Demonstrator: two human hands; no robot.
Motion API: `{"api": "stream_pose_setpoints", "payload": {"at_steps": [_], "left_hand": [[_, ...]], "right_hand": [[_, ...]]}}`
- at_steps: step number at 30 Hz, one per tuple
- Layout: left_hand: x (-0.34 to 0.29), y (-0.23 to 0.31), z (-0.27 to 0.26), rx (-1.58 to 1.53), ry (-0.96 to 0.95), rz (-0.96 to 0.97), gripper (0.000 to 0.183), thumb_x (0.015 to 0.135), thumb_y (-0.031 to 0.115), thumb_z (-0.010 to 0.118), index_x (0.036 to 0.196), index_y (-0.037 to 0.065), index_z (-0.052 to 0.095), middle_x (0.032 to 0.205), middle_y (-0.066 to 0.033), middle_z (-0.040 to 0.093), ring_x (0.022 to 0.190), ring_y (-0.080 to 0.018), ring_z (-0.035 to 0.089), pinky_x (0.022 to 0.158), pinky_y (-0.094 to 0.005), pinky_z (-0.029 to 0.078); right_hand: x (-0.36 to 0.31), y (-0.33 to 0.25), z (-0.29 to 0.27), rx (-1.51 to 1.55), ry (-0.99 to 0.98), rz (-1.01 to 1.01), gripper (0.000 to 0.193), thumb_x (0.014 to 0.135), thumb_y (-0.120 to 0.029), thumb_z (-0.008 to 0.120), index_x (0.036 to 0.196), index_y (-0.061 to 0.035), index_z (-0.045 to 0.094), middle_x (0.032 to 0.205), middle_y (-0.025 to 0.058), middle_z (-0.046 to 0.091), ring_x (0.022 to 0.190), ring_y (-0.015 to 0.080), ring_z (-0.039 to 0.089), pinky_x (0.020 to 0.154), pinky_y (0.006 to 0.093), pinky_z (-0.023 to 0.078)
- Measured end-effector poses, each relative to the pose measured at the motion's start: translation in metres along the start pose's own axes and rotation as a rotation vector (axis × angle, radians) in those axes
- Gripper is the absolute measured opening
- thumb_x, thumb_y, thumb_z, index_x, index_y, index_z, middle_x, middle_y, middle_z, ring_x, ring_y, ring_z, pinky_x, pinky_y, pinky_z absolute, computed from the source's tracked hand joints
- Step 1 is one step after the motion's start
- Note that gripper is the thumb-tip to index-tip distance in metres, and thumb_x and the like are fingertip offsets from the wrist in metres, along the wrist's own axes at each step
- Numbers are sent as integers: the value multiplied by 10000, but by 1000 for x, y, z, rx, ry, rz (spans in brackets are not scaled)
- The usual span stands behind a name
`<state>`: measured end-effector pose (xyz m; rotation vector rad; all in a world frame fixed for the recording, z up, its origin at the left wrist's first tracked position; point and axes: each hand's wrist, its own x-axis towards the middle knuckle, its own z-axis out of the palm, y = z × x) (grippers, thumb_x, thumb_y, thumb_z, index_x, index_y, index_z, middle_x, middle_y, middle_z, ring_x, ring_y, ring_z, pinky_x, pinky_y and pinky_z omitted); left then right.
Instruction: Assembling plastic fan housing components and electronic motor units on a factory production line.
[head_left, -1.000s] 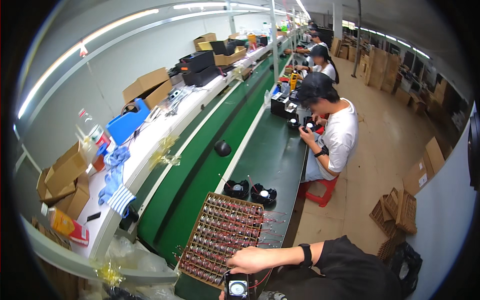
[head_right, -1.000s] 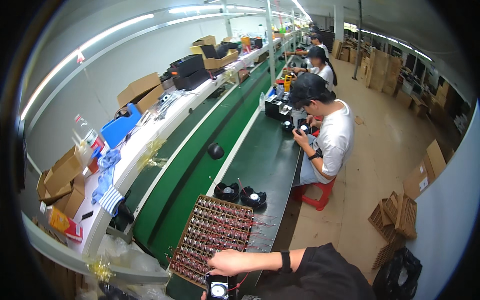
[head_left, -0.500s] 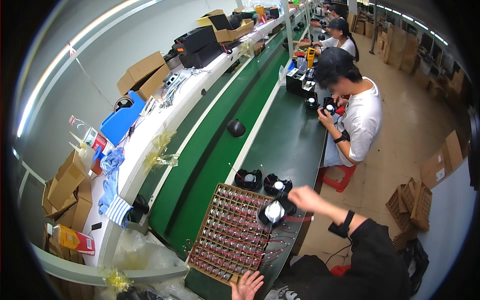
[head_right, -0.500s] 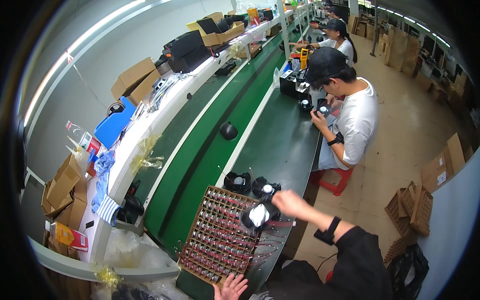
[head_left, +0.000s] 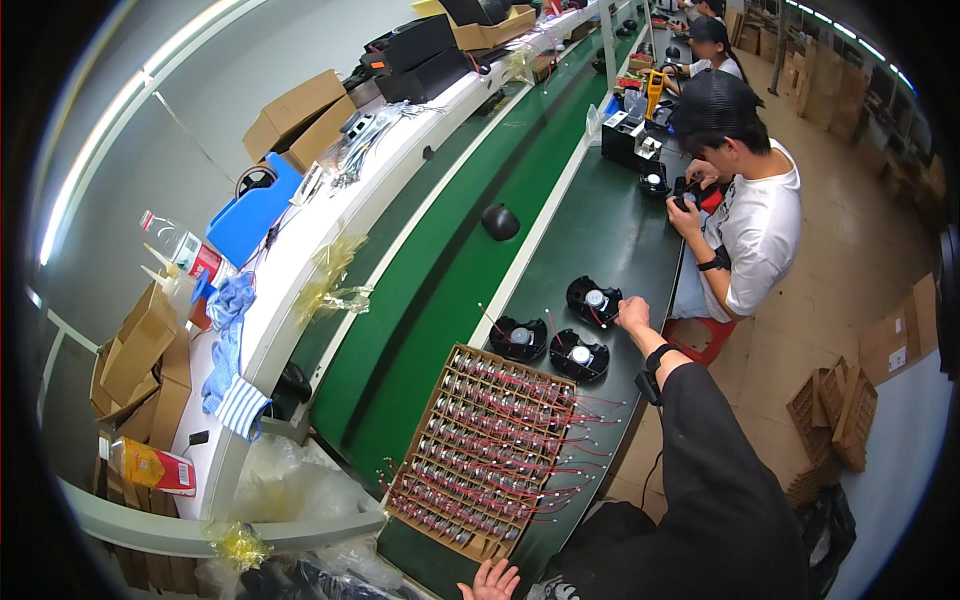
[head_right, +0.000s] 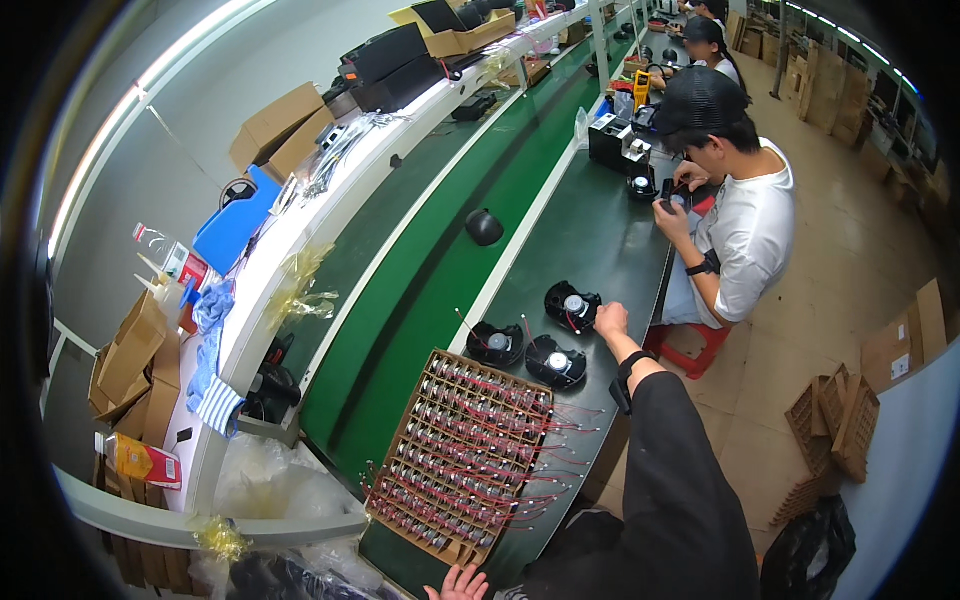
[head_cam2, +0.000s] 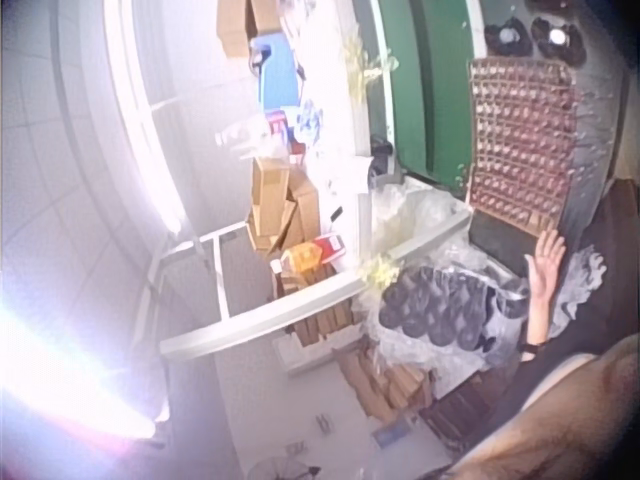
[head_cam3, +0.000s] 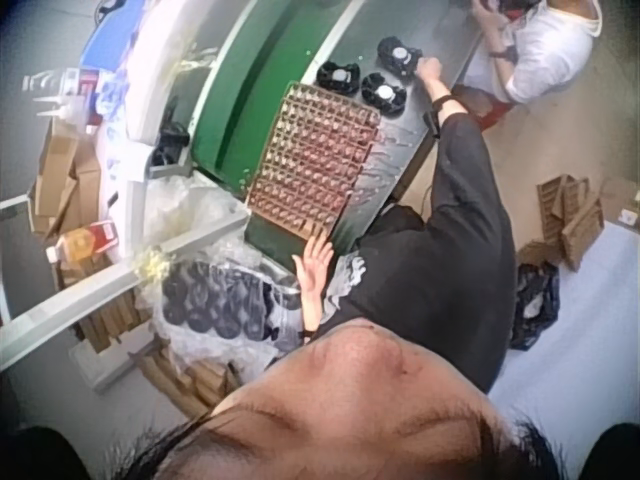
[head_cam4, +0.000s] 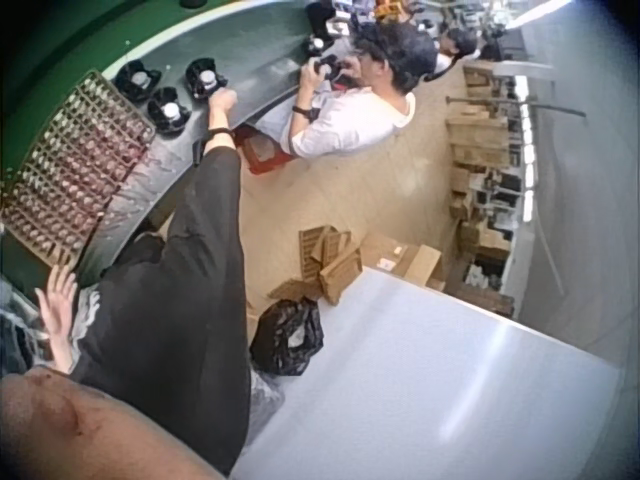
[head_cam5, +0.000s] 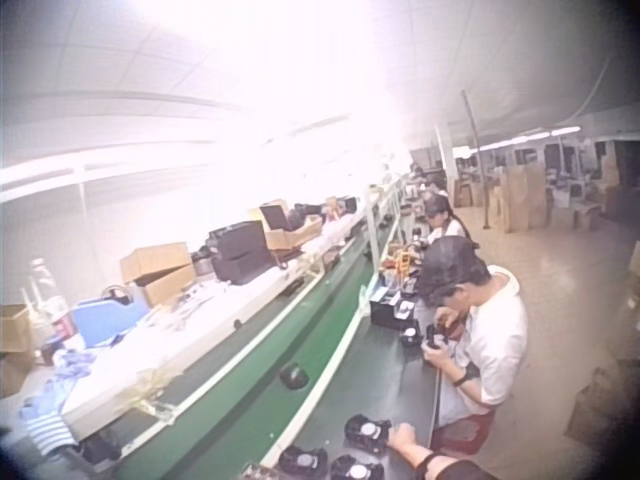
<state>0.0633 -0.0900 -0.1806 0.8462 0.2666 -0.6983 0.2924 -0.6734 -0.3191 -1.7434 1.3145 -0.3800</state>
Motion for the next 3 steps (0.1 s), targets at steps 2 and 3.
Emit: {"api": "stream_pose_setpoints", "payload": {"at_steps": [2,3], "left_hand": [[-2,0,-4,-9,-4,4,765,886,641,346,1400,75,348,1431,-197,353,1232,-327,446,1037,-433,349],[-3,-1,-7,-17,-6,6,760,888,638,345,1399,76,349,1431,-195,354,1236,-328,442,1041,-435,344]], "right_hand": [[-3,4,0,-13,-13,0,268,845,-211,583,799,38,668,748,198,671,795,331,673,767,413,514],[-6,6,1,-26,-28,1,268,843,-216,587,823,35,679,759,195,677,797,326,675,767,412,515]]}}
